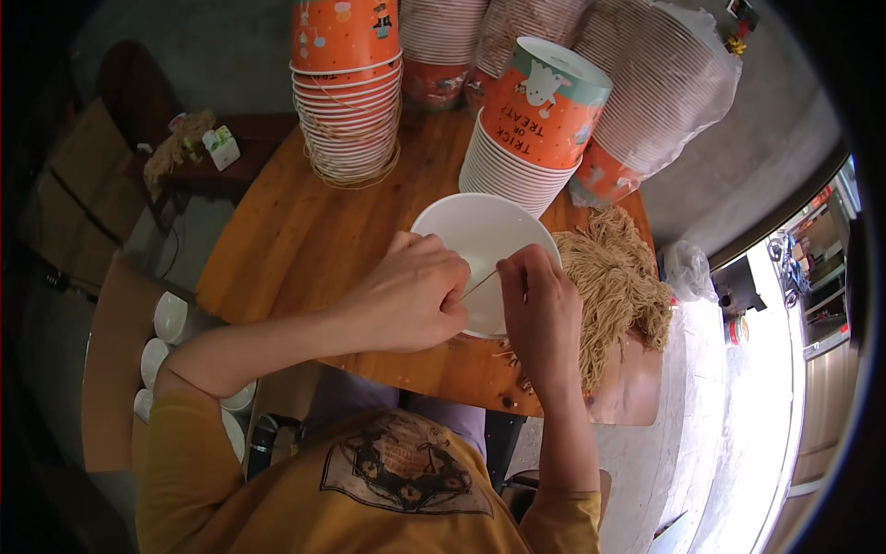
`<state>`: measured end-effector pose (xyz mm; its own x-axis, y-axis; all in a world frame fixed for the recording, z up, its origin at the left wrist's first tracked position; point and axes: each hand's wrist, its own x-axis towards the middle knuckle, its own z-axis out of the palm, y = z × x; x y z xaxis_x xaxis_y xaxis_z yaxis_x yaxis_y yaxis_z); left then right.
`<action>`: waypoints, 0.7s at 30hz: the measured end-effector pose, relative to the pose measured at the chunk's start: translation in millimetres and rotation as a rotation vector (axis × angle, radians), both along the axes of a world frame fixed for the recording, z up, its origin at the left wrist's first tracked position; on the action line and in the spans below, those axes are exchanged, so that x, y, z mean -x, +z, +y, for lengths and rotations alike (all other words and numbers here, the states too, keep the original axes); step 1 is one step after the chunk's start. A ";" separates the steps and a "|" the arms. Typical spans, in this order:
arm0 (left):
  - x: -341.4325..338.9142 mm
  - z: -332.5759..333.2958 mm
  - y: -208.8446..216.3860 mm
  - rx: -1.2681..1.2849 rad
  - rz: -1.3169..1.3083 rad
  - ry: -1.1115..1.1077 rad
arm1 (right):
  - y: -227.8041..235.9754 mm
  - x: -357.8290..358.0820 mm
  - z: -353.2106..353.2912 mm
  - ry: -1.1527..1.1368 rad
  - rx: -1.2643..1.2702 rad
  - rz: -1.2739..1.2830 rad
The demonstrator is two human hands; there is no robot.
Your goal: Tying string handles to paper buckets for packaging.
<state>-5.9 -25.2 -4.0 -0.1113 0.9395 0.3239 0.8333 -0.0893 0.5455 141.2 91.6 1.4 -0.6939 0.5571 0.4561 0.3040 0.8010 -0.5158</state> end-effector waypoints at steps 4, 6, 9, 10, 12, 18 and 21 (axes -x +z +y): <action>7.3 -1.8 0.9 -0.044 0.012 -0.158 | -2.1 6.5 1.6 -0.010 -0.037 -0.032; 9.9 -5.6 3.3 -0.077 0.028 -0.244 | -4.8 8.9 2.3 0.034 -0.050 -0.047; 7.8 -13.7 7.4 -0.052 -0.021 -0.232 | -4.5 9.5 5.7 0.052 -0.031 -0.048; 6.7 -15.1 5.1 -0.092 -0.034 -0.263 | -4.6 10.4 5.9 0.052 -0.031 -0.048; 7.1 -15.6 2.4 -0.132 -0.049 -0.293 | -3.9 11.2 5.7 0.063 -0.026 -0.043; 9.9 -14.9 3.6 -0.157 0.278 -0.422 | -5.1 10.7 5.1 0.080 -0.024 -0.058; 12.4 -13.5 8.5 -0.123 0.309 -0.474 | -3.6 11.3 5.2 0.045 -0.042 -0.122</action>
